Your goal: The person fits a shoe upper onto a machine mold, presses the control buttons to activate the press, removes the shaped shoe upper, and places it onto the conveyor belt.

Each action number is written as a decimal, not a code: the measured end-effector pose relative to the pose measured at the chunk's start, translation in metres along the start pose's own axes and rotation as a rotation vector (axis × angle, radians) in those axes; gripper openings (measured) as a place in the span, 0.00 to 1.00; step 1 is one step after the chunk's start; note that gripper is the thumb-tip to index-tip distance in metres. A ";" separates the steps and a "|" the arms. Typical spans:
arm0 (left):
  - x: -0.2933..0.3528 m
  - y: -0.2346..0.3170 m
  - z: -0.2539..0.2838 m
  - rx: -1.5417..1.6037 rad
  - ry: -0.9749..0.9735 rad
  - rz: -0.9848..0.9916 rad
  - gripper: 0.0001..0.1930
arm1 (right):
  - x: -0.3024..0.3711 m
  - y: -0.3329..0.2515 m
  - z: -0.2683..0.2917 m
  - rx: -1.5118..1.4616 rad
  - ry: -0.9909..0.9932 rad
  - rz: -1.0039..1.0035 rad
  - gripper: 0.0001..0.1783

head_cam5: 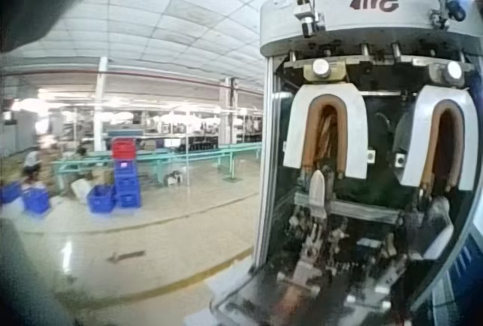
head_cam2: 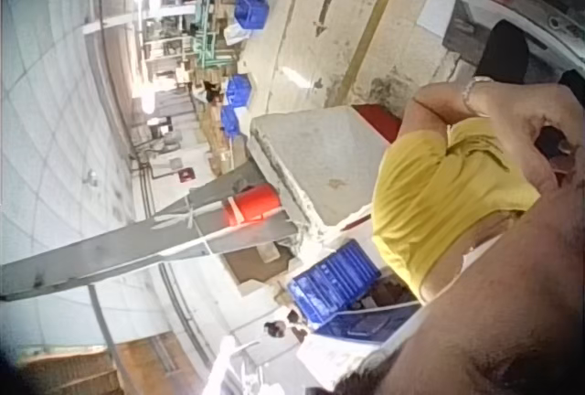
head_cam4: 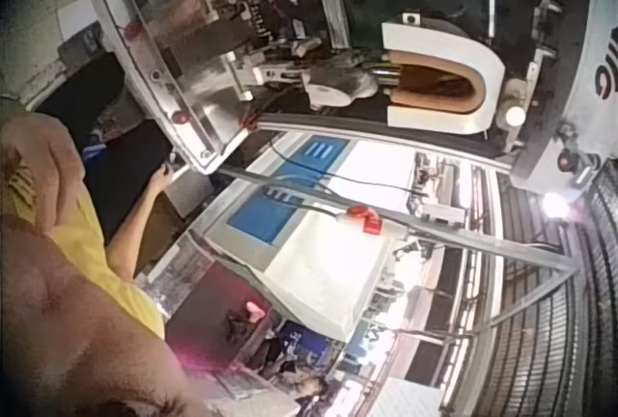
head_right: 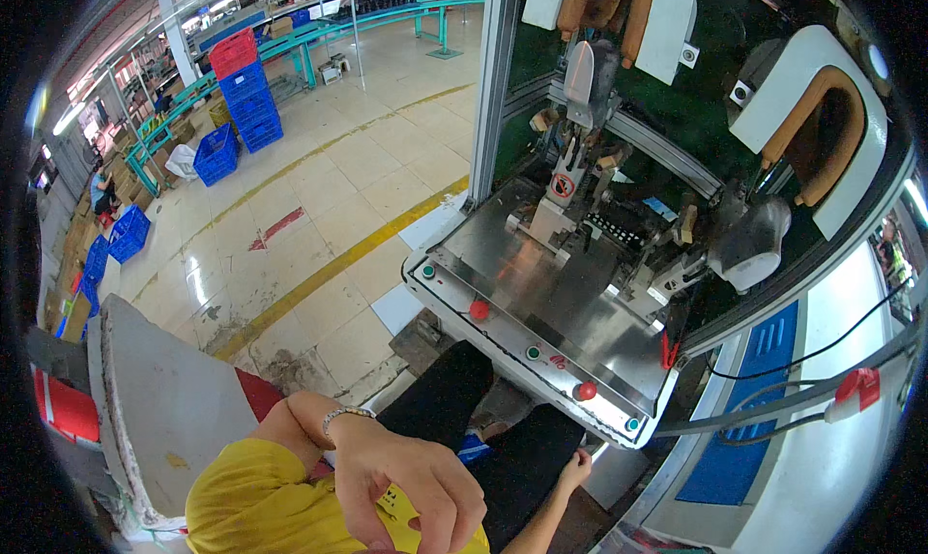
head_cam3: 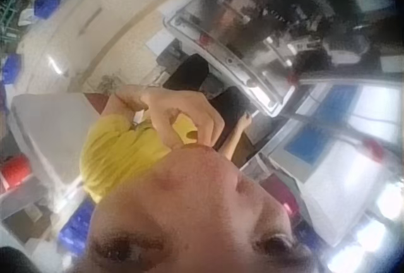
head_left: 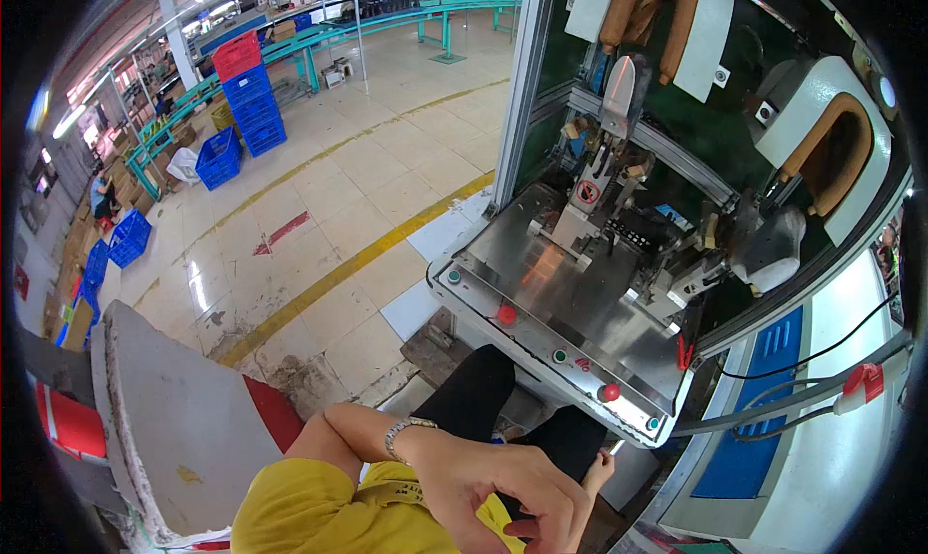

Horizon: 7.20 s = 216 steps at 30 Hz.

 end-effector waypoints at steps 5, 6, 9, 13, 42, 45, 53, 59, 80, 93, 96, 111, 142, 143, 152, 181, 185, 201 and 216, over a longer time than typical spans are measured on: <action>-0.014 0.011 0.000 0.094 -0.065 -0.018 0.09 | -0.004 -0.021 0.006 0.033 -0.010 0.008 0.06; -0.015 0.011 0.001 0.098 -0.070 -0.016 0.09 | -0.001 -0.023 0.006 0.035 -0.005 0.004 0.06; -0.016 0.009 0.003 -0.009 -0.130 0.057 0.17 | 0.007 -0.027 0.006 0.043 0.033 0.050 0.07; -0.014 -0.009 -0.001 0.033 -0.079 -0.056 0.12 | 0.010 -0.038 0.008 0.089 0.026 0.027 0.08; -0.096 -0.059 -0.040 0.587 -0.586 0.235 0.02 | 0.011 -0.141 -0.008 0.380 0.122 -0.159 0.15; -0.115 -0.070 -0.058 0.629 -0.750 0.321 0.03 | 0.013 -0.130 -0.010 0.415 0.122 -0.195 0.12; -0.136 -0.077 -0.086 0.659 -0.794 0.351 0.04 | 0.021 -0.123 -0.003 0.467 0.121 -0.122 0.11; -0.140 -0.079 -0.088 0.587 -0.658 0.446 0.06 | 0.014 -0.124 -0.007 0.480 0.145 -0.064 0.08; 0.158 -0.348 0.173 -1.012 1.243 0.808 0.13 | 0.001 -0.139 -0.021 0.523 0.026 0.315 0.13; 0.184 -0.379 0.175 0.619 1.142 0.946 0.20 | -0.001 -0.146 -0.018 0.499 -0.010 0.257 0.14; 0.195 -0.385 0.181 0.634 1.100 0.974 0.20 | 0.001 -0.147 -0.013 0.496 -0.012 0.268 0.14; 0.273 -0.426 0.137 0.883 1.033 1.060 0.19 | -0.006 -0.163 -0.036 0.490 -0.001 0.241 0.13; 0.233 -0.398 0.166 0.771 1.112 0.882 0.19 | -0.003 -0.158 -0.024 0.466 0.009 0.311 0.13; 0.228 -0.400 0.166 0.767 1.107 0.879 0.19 | -0.002 -0.157 -0.023 0.463 0.012 0.322 0.13; 0.225 -0.437 0.214 0.300 1.233 0.936 0.22 | -0.005 -0.157 -0.027 0.407 0.052 0.206 0.14; 0.089 -0.361 0.155 -1.155 1.202 1.039 0.17 | -0.013 -0.133 -0.025 0.390 0.065 0.181 0.16; 0.085 -0.355 0.153 -1.129 1.147 0.947 0.13 | -0.013 -0.133 -0.025 0.385 0.081 0.167 0.16; 0.086 -0.355 0.157 -1.058 1.151 0.963 0.15 | -0.013 -0.136 -0.027 0.392 0.073 0.152 0.17; 0.079 -0.363 0.157 -1.061 1.020 0.964 0.18 | -0.015 -0.129 -0.012 0.363 0.092 0.112 0.18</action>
Point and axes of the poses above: each hand's wrist, its own x-axis away from the middle knuckle, its own z-axis out of the back of the hand, y = z × x, the point moved 1 cm from there along -x, towards the middle knuckle, and after that the axes turned 15 degrees about z, right-handed, at the moved point
